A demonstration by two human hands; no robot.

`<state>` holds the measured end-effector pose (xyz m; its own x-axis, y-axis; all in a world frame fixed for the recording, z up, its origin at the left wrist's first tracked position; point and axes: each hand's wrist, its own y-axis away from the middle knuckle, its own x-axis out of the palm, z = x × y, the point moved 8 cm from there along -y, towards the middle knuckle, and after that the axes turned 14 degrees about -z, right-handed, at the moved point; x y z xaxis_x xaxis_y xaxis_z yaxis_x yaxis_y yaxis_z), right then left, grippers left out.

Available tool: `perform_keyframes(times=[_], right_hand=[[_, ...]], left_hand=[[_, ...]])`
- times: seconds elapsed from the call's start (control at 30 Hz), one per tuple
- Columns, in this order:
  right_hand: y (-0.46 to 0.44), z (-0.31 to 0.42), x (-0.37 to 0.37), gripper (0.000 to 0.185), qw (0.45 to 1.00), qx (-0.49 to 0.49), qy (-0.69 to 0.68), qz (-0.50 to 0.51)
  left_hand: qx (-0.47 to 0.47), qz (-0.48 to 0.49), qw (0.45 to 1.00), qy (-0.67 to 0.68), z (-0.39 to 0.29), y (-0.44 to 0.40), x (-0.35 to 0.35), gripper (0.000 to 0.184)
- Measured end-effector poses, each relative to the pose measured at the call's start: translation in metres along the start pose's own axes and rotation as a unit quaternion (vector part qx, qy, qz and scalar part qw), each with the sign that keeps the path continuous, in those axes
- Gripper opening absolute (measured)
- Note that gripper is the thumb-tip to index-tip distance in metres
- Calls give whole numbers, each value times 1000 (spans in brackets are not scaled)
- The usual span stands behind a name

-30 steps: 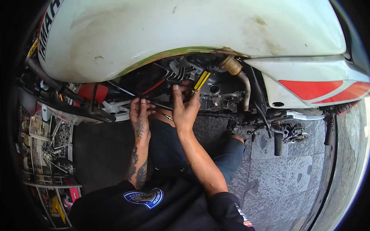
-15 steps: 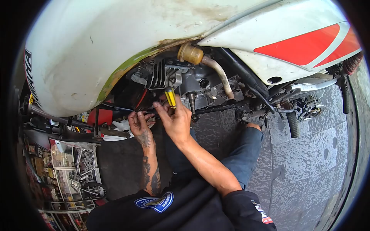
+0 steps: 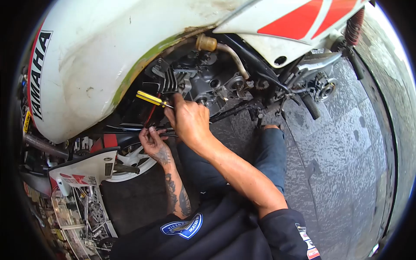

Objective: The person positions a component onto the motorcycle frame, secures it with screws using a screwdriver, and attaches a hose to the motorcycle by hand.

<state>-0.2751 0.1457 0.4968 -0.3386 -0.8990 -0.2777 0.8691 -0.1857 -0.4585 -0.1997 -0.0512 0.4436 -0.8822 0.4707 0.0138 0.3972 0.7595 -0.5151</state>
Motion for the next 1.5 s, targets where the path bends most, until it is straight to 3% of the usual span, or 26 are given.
perform_keyframes(times=[0.4, 0.6, 0.7, 1.03, 1.23, 1.5], right_hand=[[9, 3, 9, 25, 999, 34, 27, -28], [6, 9, -2, 29, 994, -55, 93, 3], [0, 18, 3, 25, 977, -147, 154, 17], [-3, 24, 5, 30, 963, -194, 186, 18], [2, 17, 7, 29, 979, -128, 155, -14], [-2, 24, 3, 32, 971, -169, 172, 5]], left_hand=[[-7, 22, 999, 23, 5, -5, 0, 29], [-15, 40, 998, 38, 9, -7, 0, 27], [-20, 36, 998, 41, 8, -6, 0, 27], [-19, 45, 998, 50, 5, -7, 1, 24], [-13, 52, 997, 55, 6, -8, 1, 25], [-16, 61, 997, 39, 7, -10, 1, 26]])
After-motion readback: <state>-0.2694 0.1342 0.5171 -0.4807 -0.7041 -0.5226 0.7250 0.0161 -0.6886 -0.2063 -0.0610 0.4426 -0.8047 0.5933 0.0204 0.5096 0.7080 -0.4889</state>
